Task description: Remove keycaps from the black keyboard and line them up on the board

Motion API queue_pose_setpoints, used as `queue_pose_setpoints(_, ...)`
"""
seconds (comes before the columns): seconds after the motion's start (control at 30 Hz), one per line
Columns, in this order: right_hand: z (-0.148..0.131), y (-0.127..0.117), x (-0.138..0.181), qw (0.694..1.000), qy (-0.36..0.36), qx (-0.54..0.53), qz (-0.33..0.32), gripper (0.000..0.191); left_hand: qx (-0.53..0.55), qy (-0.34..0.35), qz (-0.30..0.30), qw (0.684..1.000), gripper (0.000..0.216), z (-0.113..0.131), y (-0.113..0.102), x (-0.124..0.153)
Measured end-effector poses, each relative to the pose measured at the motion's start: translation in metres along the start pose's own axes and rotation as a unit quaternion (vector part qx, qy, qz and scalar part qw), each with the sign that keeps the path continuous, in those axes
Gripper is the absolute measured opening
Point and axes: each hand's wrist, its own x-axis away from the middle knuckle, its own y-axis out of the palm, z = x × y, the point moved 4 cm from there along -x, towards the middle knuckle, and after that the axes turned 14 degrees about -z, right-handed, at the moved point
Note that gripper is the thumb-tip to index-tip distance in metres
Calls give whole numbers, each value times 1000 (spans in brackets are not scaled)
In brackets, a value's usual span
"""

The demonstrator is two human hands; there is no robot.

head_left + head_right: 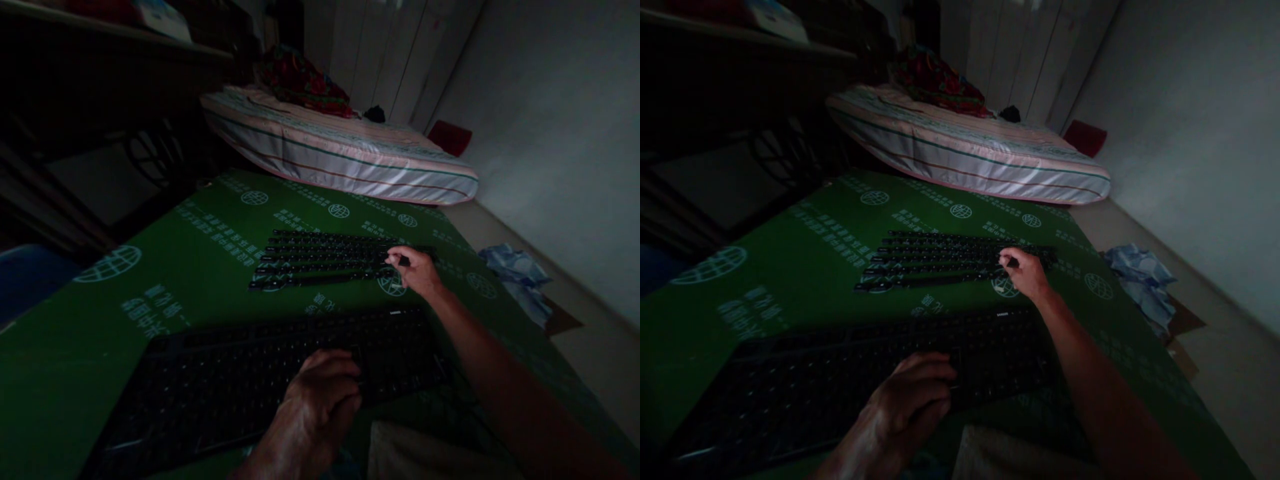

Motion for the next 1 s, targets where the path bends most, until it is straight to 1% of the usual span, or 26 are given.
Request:
queue_pose_setpoints(0.07,-8,-10,5,998,34,-56,23,46,-4,0,-1,1000,17,1,-2,-1)
queue_pose_setpoints(0.17,-22,-26,15,993,63,-85,48,57,-11,-1,-9,1000,17,4,-6,-2)
queue_pose_setpoints(0.27,-33,-36,31,991,84,-75,70,56,-19,6,-8,1000,17,6,-7,-3)
queue_pose_setpoints(0.37,-43,-36,54,990,97,-63,75,49,-26,13,-6,1000,17,5,-6,-3)
queue_pose_setpoints(0.43,-51,-31,73,990,101,-76,67,42,-27,23,1,999,17,5,-5,-3)
queue_pose_setpoints(0.53,-65,-19,105,986,97,-131,40,32,-30,37,12,999,17,5,-4,-3)
queue_pose_setpoints(0.7,-88,9,153,971,137,-194,-31,29,-41,47,15,998,16,6,-3,-4)
queue_pose_setpoints(0.83,-96,32,169,959,160,-225,-70,35,-57,51,17,997,16,5,-1,-4)
queue_pose_setpoints(1.0,-95,48,170,969,170,-163,-79,39,-72,60,14,995,13,5,0,-4)
